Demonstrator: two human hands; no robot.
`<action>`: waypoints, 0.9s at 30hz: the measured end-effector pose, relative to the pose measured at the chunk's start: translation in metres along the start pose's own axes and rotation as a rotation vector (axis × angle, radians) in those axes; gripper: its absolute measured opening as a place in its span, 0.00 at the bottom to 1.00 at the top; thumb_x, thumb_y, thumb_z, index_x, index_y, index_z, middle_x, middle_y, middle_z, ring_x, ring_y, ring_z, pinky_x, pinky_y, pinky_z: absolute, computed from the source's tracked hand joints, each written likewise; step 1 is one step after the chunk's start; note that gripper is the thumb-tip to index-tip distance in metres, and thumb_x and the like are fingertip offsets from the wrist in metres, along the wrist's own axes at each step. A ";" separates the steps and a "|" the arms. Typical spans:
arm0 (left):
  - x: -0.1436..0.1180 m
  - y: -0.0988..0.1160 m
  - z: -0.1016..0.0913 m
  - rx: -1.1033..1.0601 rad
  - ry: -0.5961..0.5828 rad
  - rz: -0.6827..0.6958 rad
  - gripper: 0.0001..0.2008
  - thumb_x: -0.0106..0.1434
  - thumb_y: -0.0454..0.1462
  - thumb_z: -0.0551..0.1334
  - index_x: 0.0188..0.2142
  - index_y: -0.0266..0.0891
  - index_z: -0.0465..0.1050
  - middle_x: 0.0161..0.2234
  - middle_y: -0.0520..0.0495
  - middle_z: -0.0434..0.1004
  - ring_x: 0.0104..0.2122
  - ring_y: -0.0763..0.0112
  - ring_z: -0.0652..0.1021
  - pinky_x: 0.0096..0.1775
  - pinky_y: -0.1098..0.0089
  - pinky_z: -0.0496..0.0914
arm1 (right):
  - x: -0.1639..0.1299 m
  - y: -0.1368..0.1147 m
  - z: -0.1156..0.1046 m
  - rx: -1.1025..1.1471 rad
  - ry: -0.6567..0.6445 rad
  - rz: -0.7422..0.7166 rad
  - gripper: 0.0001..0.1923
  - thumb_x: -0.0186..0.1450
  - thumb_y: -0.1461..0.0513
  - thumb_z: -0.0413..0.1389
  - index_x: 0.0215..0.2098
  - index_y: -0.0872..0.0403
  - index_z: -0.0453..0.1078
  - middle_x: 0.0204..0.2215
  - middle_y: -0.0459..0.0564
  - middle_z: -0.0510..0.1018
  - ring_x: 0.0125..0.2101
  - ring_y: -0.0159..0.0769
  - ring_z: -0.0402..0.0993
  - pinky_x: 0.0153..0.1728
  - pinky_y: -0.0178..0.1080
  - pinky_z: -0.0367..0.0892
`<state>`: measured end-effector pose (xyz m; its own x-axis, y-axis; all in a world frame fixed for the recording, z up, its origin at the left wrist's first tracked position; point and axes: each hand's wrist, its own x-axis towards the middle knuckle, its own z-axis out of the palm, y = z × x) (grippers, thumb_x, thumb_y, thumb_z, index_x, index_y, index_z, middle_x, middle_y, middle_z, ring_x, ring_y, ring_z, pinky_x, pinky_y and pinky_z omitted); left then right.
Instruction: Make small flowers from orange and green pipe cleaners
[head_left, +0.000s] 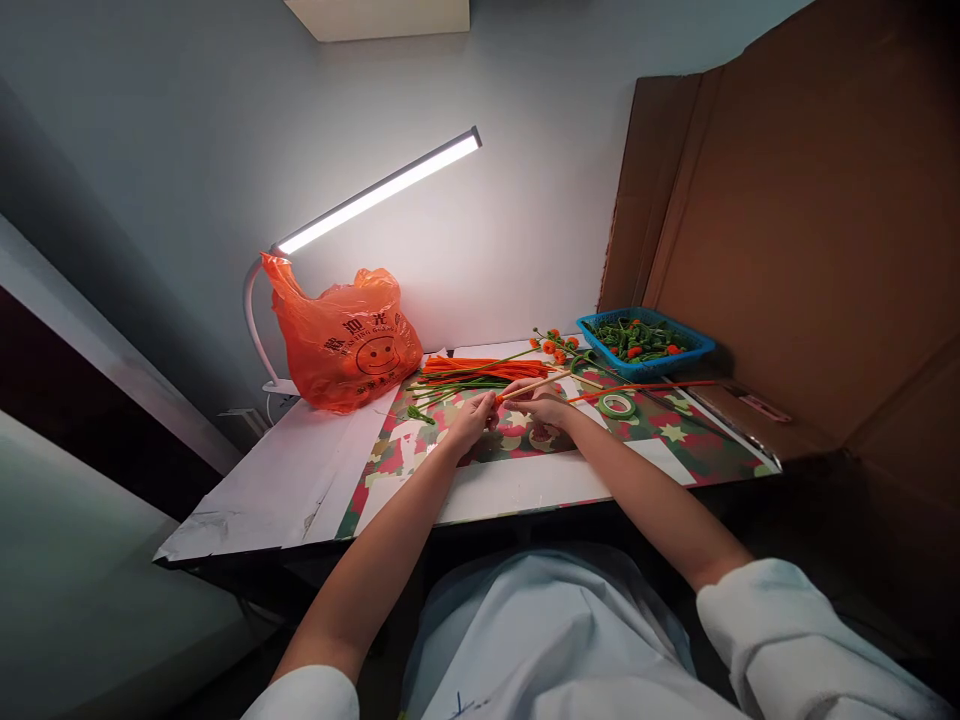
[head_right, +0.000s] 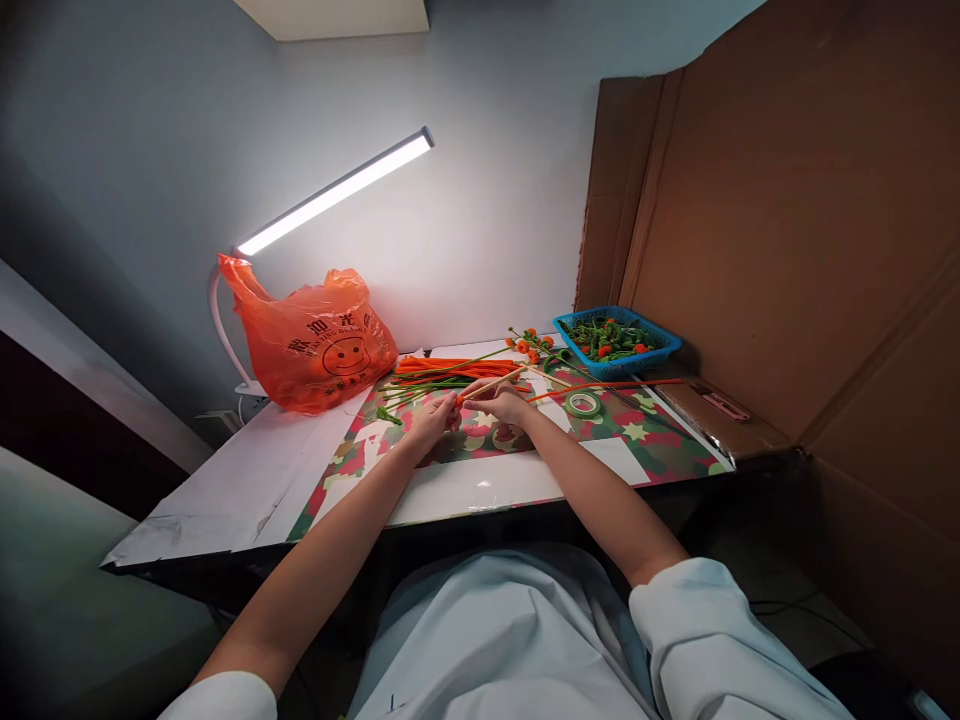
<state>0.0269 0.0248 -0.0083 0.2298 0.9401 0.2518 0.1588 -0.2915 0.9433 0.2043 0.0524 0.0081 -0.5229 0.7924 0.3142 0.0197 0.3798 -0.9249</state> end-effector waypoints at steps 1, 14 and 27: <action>0.000 0.001 0.000 -0.026 -0.007 -0.013 0.28 0.57 0.62 0.53 0.24 0.39 0.59 0.17 0.56 0.60 0.17 0.78 0.64 0.22 0.73 0.59 | 0.000 0.001 0.001 0.011 0.009 -0.007 0.19 0.50 0.52 0.66 0.34 0.55 0.76 0.25 0.45 0.75 0.23 0.28 0.65 0.22 0.32 0.58; -0.006 -0.006 0.002 0.069 -0.061 0.067 0.23 0.60 0.56 0.55 0.25 0.39 0.60 0.18 0.57 0.59 0.18 0.78 0.63 0.22 0.75 0.59 | 0.005 0.012 0.006 0.107 0.130 0.001 0.20 0.46 0.49 0.67 0.27 0.57 0.75 0.21 0.46 0.74 0.22 0.28 0.63 0.22 0.33 0.57; -0.008 0.016 -0.002 -0.512 -0.200 -0.282 0.21 0.58 0.48 0.63 0.23 0.40 0.54 0.19 0.60 0.43 0.16 0.81 0.53 0.20 0.76 0.55 | 0.007 0.015 0.003 0.095 0.088 0.030 0.24 0.47 0.48 0.67 0.33 0.58 0.76 0.21 0.44 0.71 0.22 0.27 0.60 0.22 0.33 0.54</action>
<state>0.0259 0.0133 0.0049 0.4292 0.9029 -0.0215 -0.2301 0.1323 0.9641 0.1985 0.0626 -0.0045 -0.4463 0.8430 0.3003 -0.0493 0.3119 -0.9488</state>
